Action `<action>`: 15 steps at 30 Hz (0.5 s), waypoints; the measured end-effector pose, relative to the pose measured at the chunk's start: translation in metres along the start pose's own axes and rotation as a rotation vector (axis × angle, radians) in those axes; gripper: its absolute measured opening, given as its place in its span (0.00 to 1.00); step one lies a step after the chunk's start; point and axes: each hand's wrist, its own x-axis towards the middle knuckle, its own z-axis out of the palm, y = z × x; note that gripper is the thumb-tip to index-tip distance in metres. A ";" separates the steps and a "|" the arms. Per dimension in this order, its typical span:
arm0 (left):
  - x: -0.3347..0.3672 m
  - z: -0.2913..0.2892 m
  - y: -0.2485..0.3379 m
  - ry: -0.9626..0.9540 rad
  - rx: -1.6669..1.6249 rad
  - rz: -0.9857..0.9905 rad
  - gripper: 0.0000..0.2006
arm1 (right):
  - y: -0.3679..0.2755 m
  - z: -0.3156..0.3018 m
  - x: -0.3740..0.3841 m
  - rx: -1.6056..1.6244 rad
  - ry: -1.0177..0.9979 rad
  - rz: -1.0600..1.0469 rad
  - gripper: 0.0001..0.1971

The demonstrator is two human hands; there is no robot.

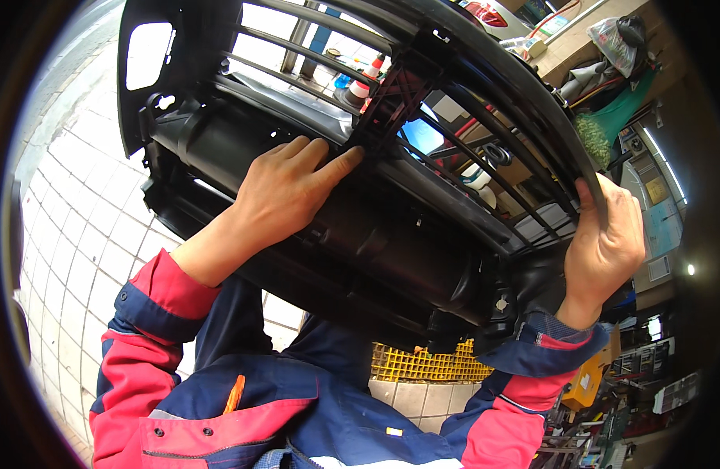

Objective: The person holds a black car bumper and repeatedly inserts and removes a black plastic grille insert into the central opening. They align the insert with both hands, test the fit, and reposition it multiple times without completing the installation.

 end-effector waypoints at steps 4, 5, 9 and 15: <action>0.003 0.000 0.009 -0.002 0.013 -0.034 0.29 | 0.002 -0.001 -0.004 0.010 -0.009 0.031 0.11; 0.004 0.001 0.010 0.003 0.017 -0.041 0.28 | 0.003 -0.001 -0.004 0.016 -0.013 0.038 0.10; 0.004 0.002 0.012 0.023 0.007 -0.044 0.25 | 0.007 -0.001 -0.007 0.024 -0.025 0.074 0.06; 0.005 0.010 0.010 0.002 0.004 -0.049 0.22 | 0.016 -0.001 -0.011 0.039 -0.023 0.047 0.05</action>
